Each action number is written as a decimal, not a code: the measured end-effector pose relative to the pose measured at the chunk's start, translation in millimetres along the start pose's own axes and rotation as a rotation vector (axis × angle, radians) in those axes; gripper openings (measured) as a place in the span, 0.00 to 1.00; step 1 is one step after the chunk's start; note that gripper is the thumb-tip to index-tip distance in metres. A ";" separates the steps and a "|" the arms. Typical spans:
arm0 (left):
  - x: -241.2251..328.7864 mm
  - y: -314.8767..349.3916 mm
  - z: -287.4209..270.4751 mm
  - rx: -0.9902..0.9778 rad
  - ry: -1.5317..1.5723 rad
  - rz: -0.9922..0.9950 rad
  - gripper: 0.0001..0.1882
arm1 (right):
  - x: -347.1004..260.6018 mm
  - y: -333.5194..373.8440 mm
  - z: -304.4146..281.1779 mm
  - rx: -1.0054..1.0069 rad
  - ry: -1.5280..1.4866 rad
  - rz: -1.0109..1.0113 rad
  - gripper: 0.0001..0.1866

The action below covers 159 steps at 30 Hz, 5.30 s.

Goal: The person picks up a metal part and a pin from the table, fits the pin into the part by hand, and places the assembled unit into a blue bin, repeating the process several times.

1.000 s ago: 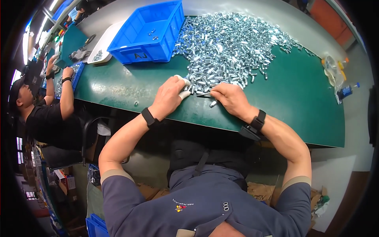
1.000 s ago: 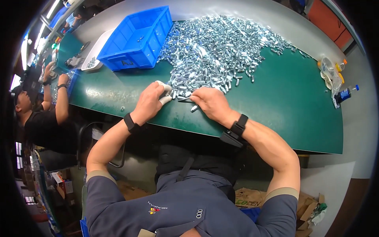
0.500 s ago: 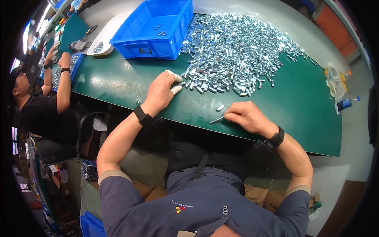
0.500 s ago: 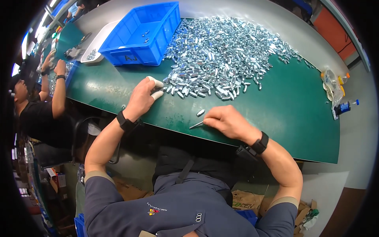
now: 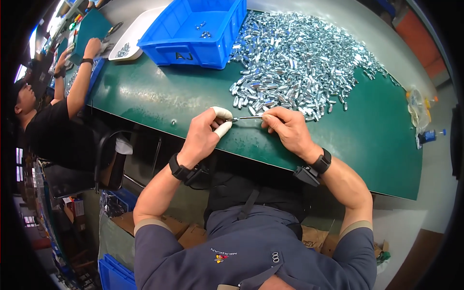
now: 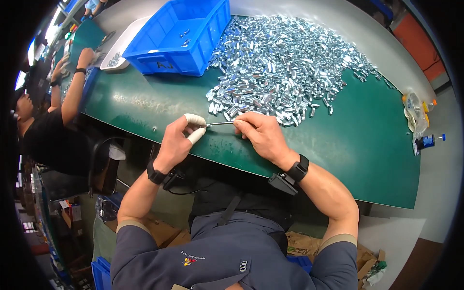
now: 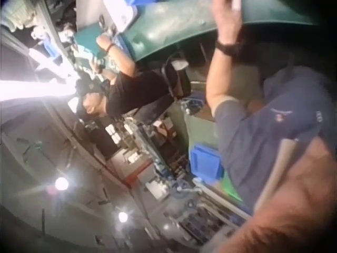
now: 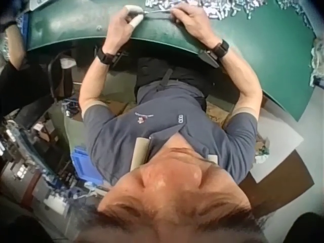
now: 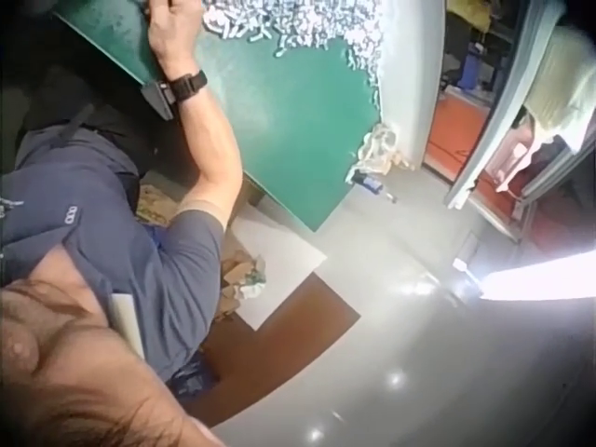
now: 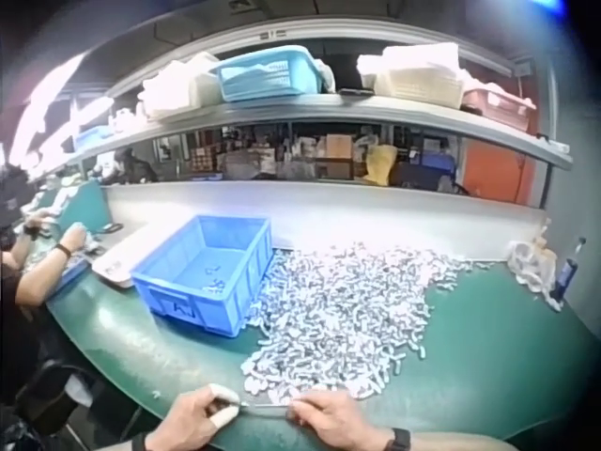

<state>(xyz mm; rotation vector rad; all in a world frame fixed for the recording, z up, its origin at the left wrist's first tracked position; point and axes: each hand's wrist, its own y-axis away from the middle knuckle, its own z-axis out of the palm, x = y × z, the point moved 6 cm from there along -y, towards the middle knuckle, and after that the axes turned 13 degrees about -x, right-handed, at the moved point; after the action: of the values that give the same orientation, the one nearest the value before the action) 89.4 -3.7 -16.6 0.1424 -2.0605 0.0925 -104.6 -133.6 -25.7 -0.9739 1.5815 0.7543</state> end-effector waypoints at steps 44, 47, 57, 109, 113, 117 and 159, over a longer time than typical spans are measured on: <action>18.9 -22.6 21.1 -0.349 -0.114 0.344 0.14 | -20.2 -1.6 3.7 -0.093 0.436 -0.193 0.14; 16.0 -18.5 19.6 -0.324 -0.106 0.332 0.14 | -23.3 -3.9 6.1 -0.117 0.478 -0.176 0.13; 22.7 -14.7 17.7 -0.229 -0.037 0.357 0.10 | -32.9 -2.4 4.4 -0.091 0.416 -0.192 0.06; 44.3 -44.2 -4.4 -0.066 -0.338 0.233 0.12 | 0.1 8.8 -19.4 0.168 -0.072 -0.090 0.09; 49.6 -43.5 -1.4 -0.103 -0.346 0.251 0.12 | -1.3 9.1 -18.8 0.148 -0.016 -0.090 0.10; 64.5 -41.7 10.8 -0.171 -0.448 0.338 0.12 | -7.8 10.2 -16.7 0.087 0.109 -0.113 0.13; 52.6 -52.7 -5.0 -0.071 -0.529 0.298 0.12 | -1.5 9.5 -23.9 0.185 0.036 -0.133 0.14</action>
<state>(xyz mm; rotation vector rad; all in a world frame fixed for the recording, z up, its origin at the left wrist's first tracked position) 76.5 -58.5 32.4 -0.2086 -2.5978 0.1804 -123.8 -149.4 -19.2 -0.9499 1.5704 0.4917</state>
